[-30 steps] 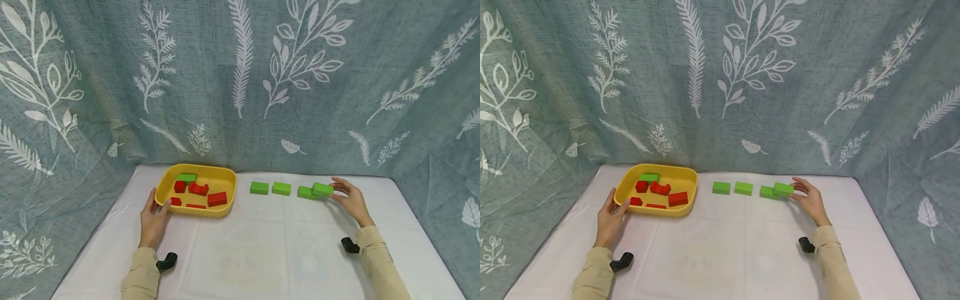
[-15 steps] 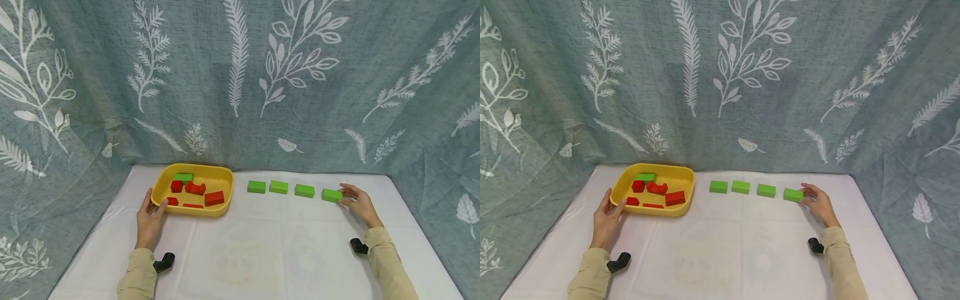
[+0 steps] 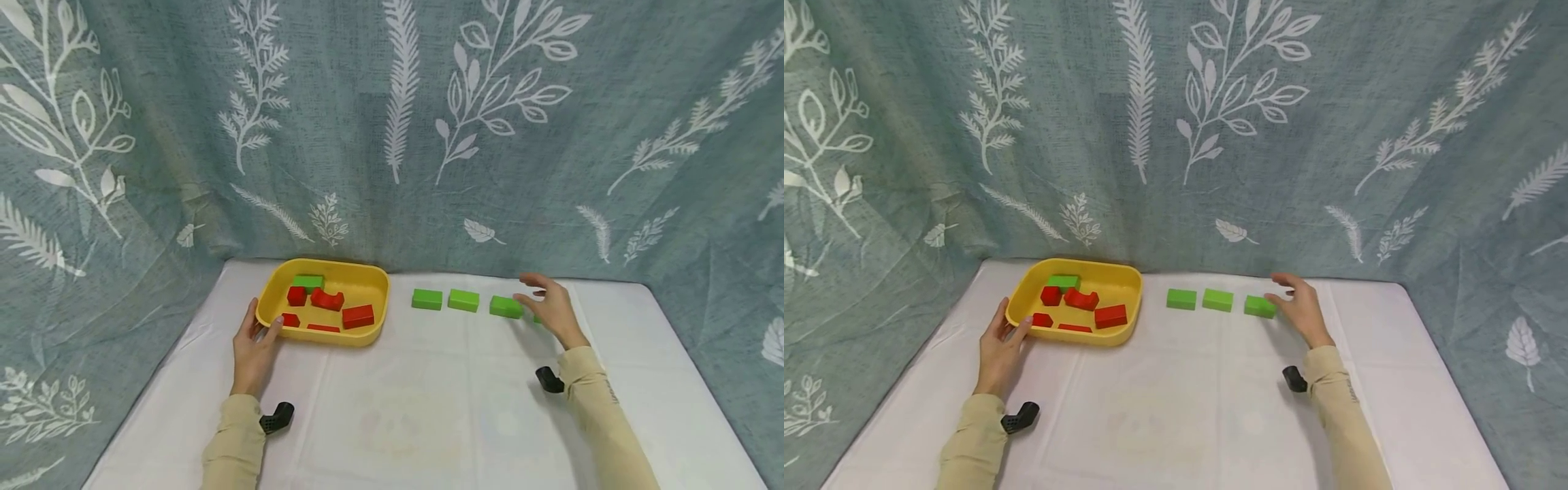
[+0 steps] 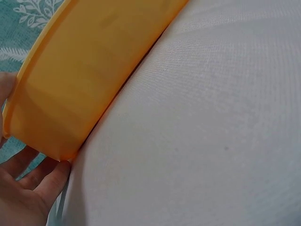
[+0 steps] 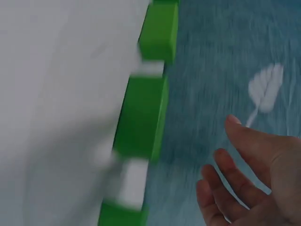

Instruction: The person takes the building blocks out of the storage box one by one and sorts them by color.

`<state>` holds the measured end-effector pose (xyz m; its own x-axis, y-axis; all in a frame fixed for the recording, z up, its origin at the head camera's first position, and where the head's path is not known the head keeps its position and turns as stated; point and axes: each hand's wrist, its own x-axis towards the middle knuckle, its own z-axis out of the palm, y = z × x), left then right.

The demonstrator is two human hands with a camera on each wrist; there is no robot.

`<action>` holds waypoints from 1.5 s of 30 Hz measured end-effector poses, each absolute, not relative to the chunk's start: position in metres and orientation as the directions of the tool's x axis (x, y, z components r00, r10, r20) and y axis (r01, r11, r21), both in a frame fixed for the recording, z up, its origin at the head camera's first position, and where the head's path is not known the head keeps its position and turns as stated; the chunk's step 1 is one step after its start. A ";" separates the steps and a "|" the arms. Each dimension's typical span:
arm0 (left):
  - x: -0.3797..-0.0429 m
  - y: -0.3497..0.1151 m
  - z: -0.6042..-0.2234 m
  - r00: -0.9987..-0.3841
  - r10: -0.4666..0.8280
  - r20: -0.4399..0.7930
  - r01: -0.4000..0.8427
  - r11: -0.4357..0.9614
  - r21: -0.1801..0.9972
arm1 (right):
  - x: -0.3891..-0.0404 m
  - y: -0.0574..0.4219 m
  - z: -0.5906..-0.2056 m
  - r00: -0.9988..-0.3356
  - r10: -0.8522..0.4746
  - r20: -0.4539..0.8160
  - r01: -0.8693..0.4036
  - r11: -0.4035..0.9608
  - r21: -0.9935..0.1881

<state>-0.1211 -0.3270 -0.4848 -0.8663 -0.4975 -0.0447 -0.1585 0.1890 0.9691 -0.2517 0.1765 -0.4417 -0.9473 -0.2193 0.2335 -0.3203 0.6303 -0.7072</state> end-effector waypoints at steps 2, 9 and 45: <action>-0.120 -0.329 -0.484 -0.862 -0.504 -0.042 -0.155 0.184 0.971 | -0.257 0.149 -0.437 -0.933 -0.266 0.244 -0.359 0.609 -0.708; -0.119 -0.335 -0.482 -0.851 -0.523 -0.052 -0.162 0.167 0.973 | -0.268 0.049 -0.424 -0.872 -0.420 0.252 -0.456 0.509 -0.730; -0.119 -0.338 -0.489 -0.883 -0.470 0.003 -0.079 0.155 0.985 | -0.262 -0.206 -0.459 -0.875 -0.465 0.132 -0.461 0.719 -0.521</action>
